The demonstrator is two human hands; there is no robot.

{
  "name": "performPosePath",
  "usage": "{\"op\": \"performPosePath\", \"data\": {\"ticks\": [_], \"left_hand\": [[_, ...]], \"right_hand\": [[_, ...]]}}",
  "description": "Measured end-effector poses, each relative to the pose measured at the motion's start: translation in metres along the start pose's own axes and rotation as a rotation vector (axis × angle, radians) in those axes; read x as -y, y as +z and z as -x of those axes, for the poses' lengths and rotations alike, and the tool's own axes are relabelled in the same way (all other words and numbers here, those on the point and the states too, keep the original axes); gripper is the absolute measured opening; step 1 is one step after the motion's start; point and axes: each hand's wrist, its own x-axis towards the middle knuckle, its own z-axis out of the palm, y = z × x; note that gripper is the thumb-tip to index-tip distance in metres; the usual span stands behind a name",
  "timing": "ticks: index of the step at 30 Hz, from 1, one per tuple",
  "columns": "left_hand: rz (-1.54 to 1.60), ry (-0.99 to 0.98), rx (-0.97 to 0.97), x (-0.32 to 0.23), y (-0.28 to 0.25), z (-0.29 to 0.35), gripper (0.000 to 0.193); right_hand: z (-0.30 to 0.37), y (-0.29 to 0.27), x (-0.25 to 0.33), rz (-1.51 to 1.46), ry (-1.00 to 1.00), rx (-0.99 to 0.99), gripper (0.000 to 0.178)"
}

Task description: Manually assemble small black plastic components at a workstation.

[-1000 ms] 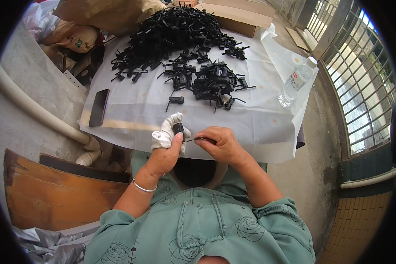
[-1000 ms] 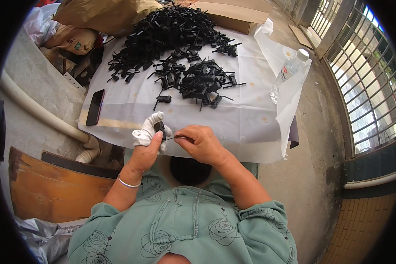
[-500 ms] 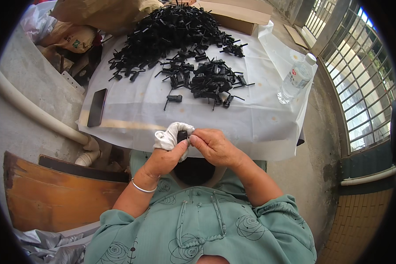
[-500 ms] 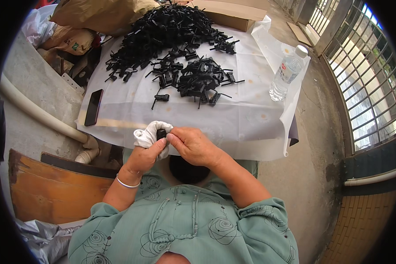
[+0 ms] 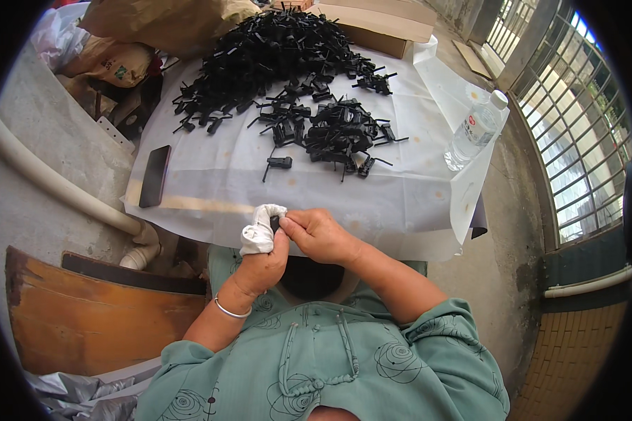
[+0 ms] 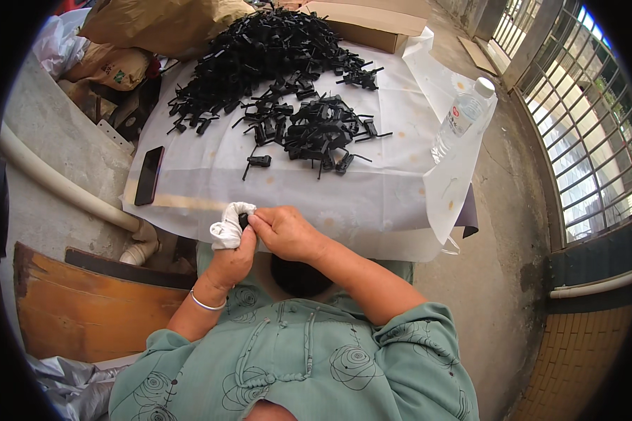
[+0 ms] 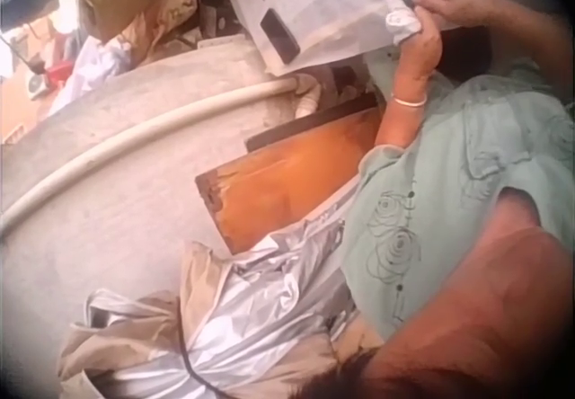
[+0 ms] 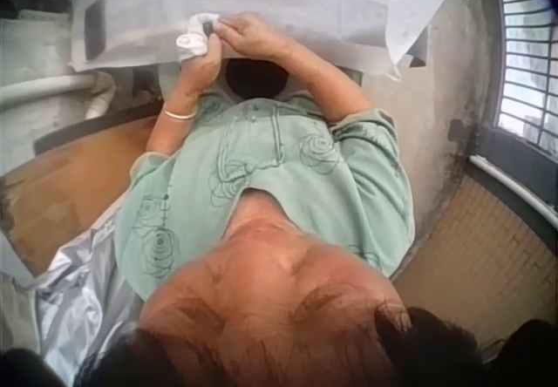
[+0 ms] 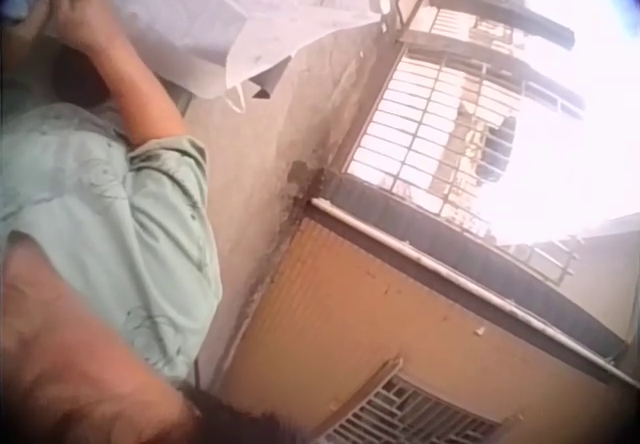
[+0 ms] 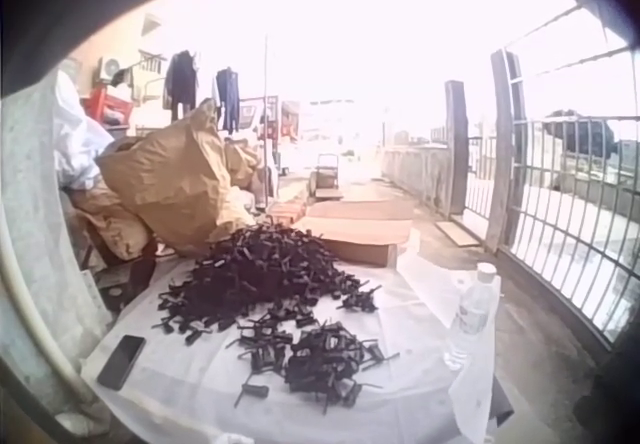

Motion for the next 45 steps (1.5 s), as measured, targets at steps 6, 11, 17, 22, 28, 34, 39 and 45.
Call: {"op": "performPosePath", "data": {"ticks": [6,11,17,22,28,34,39,45], "left_hand": [[-0.234,0.105,0.158,-0.013,-0.02,-0.003,0.037],[-0.132,-0.009,0.112,-0.002,-0.03,-0.01,0.029],[0.966,-0.631,0.066,0.014,-0.043,-0.017,0.027],[1.189,-0.56,0.302,0.003,-0.025,-0.018,0.016],[0.493,-0.243,0.172,-0.014,-0.003,-0.016,0.024],[0.416,-0.234,0.17,-0.028,-0.001,-0.013,0.026],[0.26,-0.149,0.065,-0.031,0.006,-0.01,0.023],[-0.065,0.148,-0.041,-0.022,0.013,-0.009,0.021]], "right_hand": [[-0.049,-0.029,-0.022,0.497,-0.007,-0.203,0.024],[-0.082,-0.022,-0.053,0.79,0.017,-0.236,0.032],[-0.026,-0.024,-0.009,0.582,-0.364,-0.12,0.027],[0.001,-0.03,-0.003,0.589,-0.428,-0.069,0.033],[0.015,-0.015,0.007,0.218,-0.307,-0.332,0.015],[0.017,-0.028,0.004,-0.146,0.014,-0.161,0.023],[0.026,-0.026,0.007,0.037,-0.052,-0.129,0.024],[0.025,-0.009,-0.008,-0.099,0.007,-0.173,0.025]]}}
